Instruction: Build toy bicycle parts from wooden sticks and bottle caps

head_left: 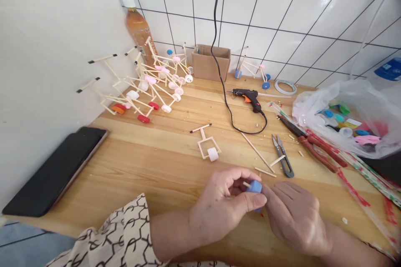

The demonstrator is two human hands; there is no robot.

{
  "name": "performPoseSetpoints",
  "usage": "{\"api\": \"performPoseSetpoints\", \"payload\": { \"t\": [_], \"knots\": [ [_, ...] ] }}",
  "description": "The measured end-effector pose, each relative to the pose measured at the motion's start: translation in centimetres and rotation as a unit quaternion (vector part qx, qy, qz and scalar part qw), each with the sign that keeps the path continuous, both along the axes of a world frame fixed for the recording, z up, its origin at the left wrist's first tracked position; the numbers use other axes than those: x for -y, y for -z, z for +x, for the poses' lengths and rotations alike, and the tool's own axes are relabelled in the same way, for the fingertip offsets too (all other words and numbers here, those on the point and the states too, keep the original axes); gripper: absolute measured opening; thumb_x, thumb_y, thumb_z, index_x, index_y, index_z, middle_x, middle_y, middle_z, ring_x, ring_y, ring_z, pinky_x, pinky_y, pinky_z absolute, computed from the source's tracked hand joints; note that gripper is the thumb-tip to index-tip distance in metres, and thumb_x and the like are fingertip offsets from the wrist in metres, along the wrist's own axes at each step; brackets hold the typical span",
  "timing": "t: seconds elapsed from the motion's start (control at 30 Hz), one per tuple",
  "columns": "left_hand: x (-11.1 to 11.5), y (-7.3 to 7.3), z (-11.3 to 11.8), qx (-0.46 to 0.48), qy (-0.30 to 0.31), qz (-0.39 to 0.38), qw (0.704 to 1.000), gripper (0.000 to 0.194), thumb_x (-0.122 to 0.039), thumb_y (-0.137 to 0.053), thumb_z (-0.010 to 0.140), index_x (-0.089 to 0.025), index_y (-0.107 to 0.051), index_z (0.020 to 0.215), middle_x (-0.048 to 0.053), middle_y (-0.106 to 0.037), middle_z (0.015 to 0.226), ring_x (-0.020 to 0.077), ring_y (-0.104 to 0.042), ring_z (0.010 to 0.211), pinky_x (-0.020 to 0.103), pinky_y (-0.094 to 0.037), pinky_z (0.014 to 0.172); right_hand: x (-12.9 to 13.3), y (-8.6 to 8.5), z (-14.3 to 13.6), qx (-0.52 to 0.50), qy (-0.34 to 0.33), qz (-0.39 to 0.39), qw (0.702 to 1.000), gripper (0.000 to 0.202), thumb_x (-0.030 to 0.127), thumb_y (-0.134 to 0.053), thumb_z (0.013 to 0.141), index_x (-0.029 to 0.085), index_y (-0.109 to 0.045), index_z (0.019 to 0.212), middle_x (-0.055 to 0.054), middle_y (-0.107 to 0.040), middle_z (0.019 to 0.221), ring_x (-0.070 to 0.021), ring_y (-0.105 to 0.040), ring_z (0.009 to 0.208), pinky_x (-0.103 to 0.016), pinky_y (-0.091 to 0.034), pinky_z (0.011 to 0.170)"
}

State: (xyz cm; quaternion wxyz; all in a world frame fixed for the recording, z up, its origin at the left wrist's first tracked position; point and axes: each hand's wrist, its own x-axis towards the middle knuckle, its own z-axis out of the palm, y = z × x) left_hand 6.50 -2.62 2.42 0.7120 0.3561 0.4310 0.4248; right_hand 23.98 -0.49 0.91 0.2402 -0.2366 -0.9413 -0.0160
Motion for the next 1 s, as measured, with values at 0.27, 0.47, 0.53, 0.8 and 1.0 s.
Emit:
{"api": "performPoseSetpoints", "payload": {
  "t": [0.27, 0.47, 0.53, 0.8, 1.0],
  "knots": [
    [-0.05, -0.03, -0.36, -0.089, -0.024, 0.129, 0.987, 0.022, -0.018, -0.068, 0.067, -0.012, -0.065, 0.088, 0.005, -0.065, 0.08, 0.0157, -0.058, 0.073, 0.028, -0.048, 0.07, 0.36, -0.7, -0.15, -0.114, 0.039, -0.51, 0.852, 0.027, 0.028, -0.033, 0.095, 0.019, -0.048, 0.075, 0.004, -0.038, 0.059, -0.0094, -0.037, 0.05, -0.02, -0.031, 0.046],
    [-0.17, -0.04, -0.42, -0.073, -0.022, 0.131, 0.988, 0.02, -0.017, -0.069, 0.066, -0.012, -0.066, 0.086, 0.004, -0.064, 0.078, 0.0142, -0.058, 0.071, 0.026, -0.048, 0.067, 0.14, -0.63, 0.01, -0.101, 0.028, -0.471, 0.876, 0.026, 0.027, -0.034, 0.095, 0.018, -0.048, 0.074, 0.003, -0.041, 0.06, -0.0097, -0.039, 0.051, -0.02, -0.033, 0.048],
    [-0.12, -0.06, -0.31, -0.041, -0.011, 0.088, 0.995, 0.022, -0.018, -0.069, 0.066, -0.012, -0.065, 0.086, 0.003, -0.063, 0.077, 0.0132, -0.058, 0.07, 0.025, -0.048, 0.066, 0.08, -0.55, 0.0, -0.074, 0.011, -0.286, 0.955, 0.02, 0.016, -0.035, 0.091, 0.018, -0.05, 0.077, 0.001, -0.047, 0.059, -0.0118, -0.042, 0.051, -0.023, -0.033, 0.049],
    [-0.09, 0.03, -0.15, -0.01, -0.017, 0.025, 0.999, 0.025, -0.021, -0.069, 0.065, -0.012, -0.064, 0.087, 0.003, -0.062, 0.076, 0.0125, -0.057, 0.067, 0.026, -0.048, 0.064, 0.24, -0.49, -0.1, -0.061, 0.016, -0.176, 0.982, 0.017, 0.009, -0.037, 0.088, 0.017, -0.052, 0.083, 0.0, -0.049, 0.058, -0.0132, -0.043, 0.051, -0.025, -0.032, 0.049],
    [-0.26, 0.09, -0.44, -0.078, -0.036, 0.134, 0.987, 0.022, -0.02, -0.069, 0.067, -0.01, -0.065, 0.086, 0.005, -0.063, 0.077, 0.0155, -0.06, 0.071, 0.028, -0.049, 0.068, 0.21, -0.61, -0.08, -0.133, 0.041, -0.617, 0.775, 0.032, 0.031, -0.026, 0.097, 0.019, -0.043, 0.072, 0.006, -0.027, 0.055, -0.0087, -0.027, 0.046, -0.02, -0.026, 0.042]
  ]
}}
